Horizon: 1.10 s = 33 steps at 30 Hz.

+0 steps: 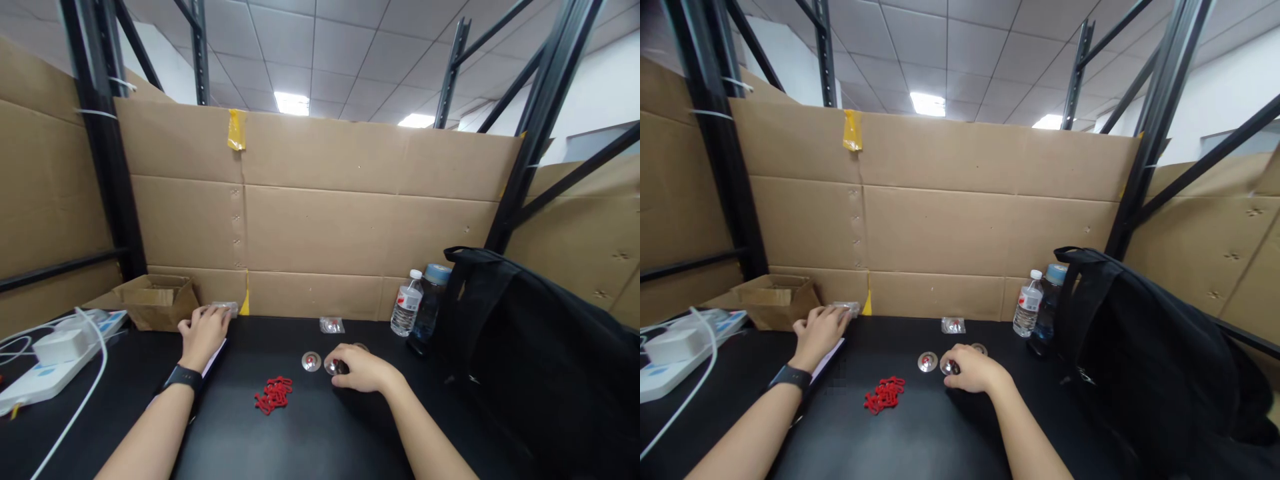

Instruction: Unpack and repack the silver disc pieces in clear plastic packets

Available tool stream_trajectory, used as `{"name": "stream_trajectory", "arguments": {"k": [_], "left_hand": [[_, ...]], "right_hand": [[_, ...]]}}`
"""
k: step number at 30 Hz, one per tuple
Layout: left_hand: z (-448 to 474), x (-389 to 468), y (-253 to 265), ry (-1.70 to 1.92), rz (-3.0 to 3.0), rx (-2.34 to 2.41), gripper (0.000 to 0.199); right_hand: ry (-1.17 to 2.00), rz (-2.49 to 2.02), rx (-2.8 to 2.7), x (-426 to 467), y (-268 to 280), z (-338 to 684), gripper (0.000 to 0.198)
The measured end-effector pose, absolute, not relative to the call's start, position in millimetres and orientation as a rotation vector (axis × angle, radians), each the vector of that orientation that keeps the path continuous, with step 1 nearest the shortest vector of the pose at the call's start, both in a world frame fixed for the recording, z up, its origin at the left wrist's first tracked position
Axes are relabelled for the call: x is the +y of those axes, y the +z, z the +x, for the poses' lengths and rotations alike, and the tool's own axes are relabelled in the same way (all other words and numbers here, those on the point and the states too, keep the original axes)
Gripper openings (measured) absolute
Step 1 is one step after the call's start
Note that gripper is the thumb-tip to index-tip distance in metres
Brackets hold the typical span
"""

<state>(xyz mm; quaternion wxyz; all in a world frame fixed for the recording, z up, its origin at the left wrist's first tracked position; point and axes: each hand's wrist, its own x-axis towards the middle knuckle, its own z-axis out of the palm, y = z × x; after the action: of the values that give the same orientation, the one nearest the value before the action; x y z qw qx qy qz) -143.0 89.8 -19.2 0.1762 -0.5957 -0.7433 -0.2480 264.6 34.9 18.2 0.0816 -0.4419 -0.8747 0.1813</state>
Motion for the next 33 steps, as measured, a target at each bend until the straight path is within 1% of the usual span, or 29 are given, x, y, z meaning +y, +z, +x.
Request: {"name": "stream_trajectory", "arguments": {"k": [5,11,16,24,28,31,33], "left_hand": [[-143,87,-13,-0.677,-1.698,-2.088,0.044],[-142,87,-14,-0.711,-1.686,-2.045,0.035],[-142,84,-8,-0.862,-1.702,-1.963,0.032],[-116,58,18,-1.163,-1.507,-1.753,0.034],[-78,45,15,-1.235,-1.718,-1.613,0.031],[-45,44,4,-1.132,-2.108,-1.473,0.029],[-29,46,-4,-1.016,-2.322,-1.433,0.026]], "right_hand": [[0.532,-1.329,-2.622,35,18,265,0.033],[0.542,-1.329,-2.617,34,18,267,0.035],[0.534,-1.341,-2.63,34,18,267,0.036],[0.516,-1.337,-2.634,35,16,265,0.036],[0.515,-1.344,-2.65,34,16,263,0.039],[0.506,-1.333,-2.653,34,15,263,0.039],[0.478,-1.313,-2.65,34,15,263,0.035]]}}
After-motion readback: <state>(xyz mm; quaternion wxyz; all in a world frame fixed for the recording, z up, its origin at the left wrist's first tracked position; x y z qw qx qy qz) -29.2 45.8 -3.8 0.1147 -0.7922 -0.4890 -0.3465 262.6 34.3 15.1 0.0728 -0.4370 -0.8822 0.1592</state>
